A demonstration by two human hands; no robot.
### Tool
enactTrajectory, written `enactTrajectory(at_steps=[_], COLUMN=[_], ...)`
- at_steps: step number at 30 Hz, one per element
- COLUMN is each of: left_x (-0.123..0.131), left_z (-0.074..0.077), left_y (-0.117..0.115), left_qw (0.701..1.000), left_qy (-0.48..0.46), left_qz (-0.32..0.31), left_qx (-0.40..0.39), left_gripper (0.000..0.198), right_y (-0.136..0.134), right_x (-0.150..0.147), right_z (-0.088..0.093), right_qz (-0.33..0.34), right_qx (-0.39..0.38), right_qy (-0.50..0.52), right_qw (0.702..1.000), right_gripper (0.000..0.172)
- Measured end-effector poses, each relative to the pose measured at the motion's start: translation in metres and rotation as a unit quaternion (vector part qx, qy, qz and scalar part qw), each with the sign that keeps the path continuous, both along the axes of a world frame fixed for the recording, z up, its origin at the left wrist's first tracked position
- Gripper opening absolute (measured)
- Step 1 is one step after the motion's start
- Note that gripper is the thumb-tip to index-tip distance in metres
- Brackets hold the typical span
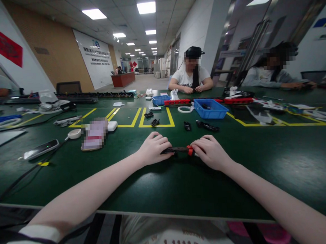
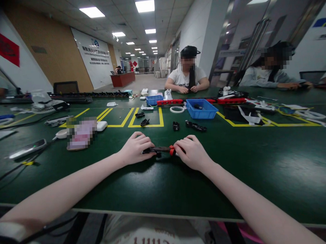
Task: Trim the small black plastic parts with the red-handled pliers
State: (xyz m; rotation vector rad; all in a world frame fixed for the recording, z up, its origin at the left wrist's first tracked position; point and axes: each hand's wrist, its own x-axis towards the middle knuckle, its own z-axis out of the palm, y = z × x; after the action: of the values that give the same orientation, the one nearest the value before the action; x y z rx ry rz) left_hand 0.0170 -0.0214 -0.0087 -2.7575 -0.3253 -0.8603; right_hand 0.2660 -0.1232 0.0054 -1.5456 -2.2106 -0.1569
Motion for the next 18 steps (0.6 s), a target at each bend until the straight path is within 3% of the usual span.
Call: enactTrajectory(at_steps=[8, 18], left_x=[-0.0004, -0.003], left_z=[0.0, 0.0057], left_y=[-0.0009, -0.0022], left_qw=[1.0, 0.995], left_qy=[-0.008, 0.096], left_qz=[0.013, -0.005], left_qx=[-0.001, -0.026], left_gripper=[0.026, 0.035], right_y=[-0.0009, -0.0004], right_x=[0.0, 0.002], right_z=[0.0011, 0.0002], right_qz=[-0.004, 0.002], right_qx=[0.001, 0.008], right_qy=[0.005, -0.004], right_qw=[1.0, 1.0], right_gripper=[0.036, 0.035])
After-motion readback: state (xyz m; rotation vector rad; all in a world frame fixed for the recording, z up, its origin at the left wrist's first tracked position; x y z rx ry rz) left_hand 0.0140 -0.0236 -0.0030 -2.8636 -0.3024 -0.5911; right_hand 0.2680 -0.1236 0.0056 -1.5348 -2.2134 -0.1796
